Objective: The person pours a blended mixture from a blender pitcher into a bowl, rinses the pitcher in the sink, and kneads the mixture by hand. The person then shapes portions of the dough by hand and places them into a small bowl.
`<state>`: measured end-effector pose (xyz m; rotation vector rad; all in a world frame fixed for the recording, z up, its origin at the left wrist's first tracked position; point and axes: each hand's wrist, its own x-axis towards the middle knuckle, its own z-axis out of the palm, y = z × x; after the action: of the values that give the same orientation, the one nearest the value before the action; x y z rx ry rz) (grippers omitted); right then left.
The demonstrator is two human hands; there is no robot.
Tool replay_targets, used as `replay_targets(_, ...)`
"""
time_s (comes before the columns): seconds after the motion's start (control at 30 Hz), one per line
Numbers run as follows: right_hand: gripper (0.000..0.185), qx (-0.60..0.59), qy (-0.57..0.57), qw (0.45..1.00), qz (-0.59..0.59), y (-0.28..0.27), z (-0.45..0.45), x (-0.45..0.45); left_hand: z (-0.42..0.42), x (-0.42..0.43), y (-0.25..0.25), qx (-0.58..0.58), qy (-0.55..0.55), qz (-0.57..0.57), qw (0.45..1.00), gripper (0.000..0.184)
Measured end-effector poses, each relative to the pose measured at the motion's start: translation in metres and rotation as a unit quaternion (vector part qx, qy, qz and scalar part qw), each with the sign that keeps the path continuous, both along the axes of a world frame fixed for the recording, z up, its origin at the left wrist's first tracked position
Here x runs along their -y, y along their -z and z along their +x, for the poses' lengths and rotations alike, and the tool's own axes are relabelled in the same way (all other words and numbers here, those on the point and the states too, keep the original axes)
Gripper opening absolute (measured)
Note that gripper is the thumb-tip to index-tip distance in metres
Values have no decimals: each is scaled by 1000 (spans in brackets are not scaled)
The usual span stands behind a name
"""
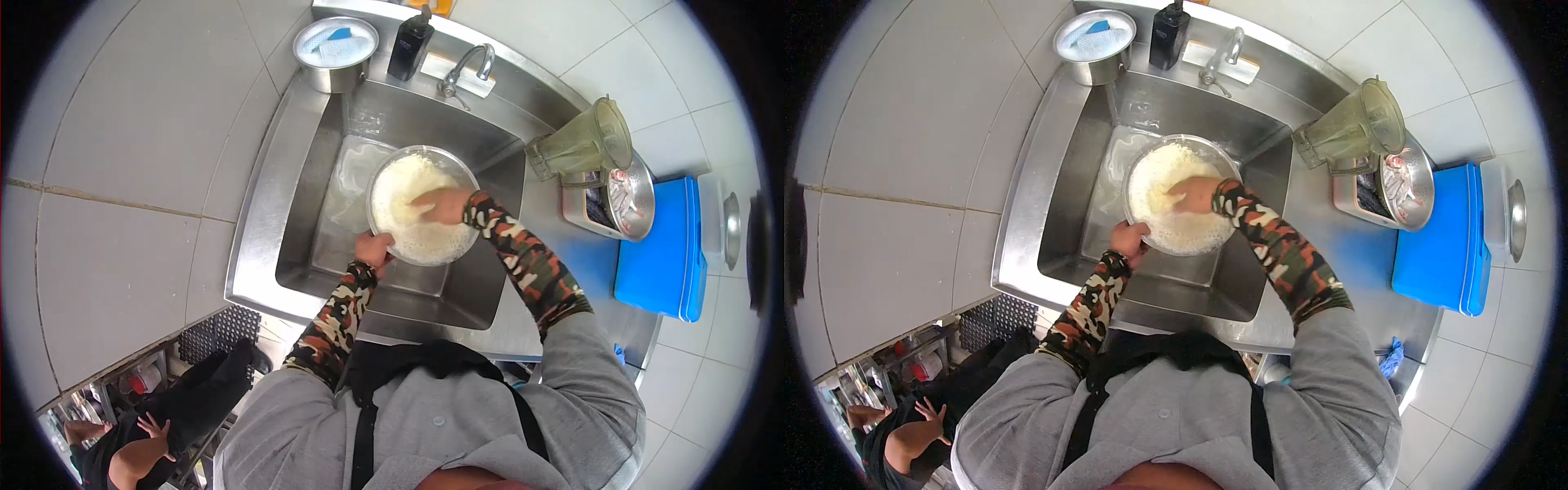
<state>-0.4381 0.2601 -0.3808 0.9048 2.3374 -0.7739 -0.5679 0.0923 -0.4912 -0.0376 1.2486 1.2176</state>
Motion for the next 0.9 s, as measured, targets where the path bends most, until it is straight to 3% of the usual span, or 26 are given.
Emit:
replay_targets(0.07, 62, -43, -45, 997, 45, -3, -2, -22, -3, 6, 3, 11, -3, 20, 1000, 36)
replay_targets(0.13, 55, -95, 22, 991, 90, 12, -7, -54, -4, 11, -22, 20, 9, 16, 1000, 36)
replay_targets(0.23, 55, -97, 22, 994, 51, 39, -35, -42, -6, 6, -24, 24, 34, 13, 999, 36)
replay_targets(0.33, 55, -50, -10, 992, 118, 66, -50, -1, -11, -3, -20, 6, 70, -1, 998, 35)
replay_targets(0.4, 52, 41, -42, 997, 45, 32, -53, 19, -9, -5, -9, -3, 92, -13, 996, 34)
replay_targets(0.47, 48, 47, -83, 995, 30, 18, -44, 16, -8, -6, 16, 3, 60, 39, 997, 35)
replay_targets(0.53, 45, -50, -109, 992, 47, 9, -34, -5, -11, -6, 11, 3, 52, 36, 998, 34)
replay_targets(0.63, 46, -98, -108, 980, 132, -8, -35, -40, -12, -3, -13, 14, 48, 36, 998, 33)
replay_targets(0.73, 51, -12, -46, 985, 164, -5, -28, -48, -10, -3, -3, 20, 49, 22, 998, 34)
replay_targets(0.8, 56, 156, -7, 968, 194, 0, -24, -37, -8, -6, -1, 16, 50, 7, 999, 34)
replay_targets(0.9, 62, 184, 11, 966, 183, 26, -10, -25, -2, -10, -5, -6, 23, 34, 999, 35)
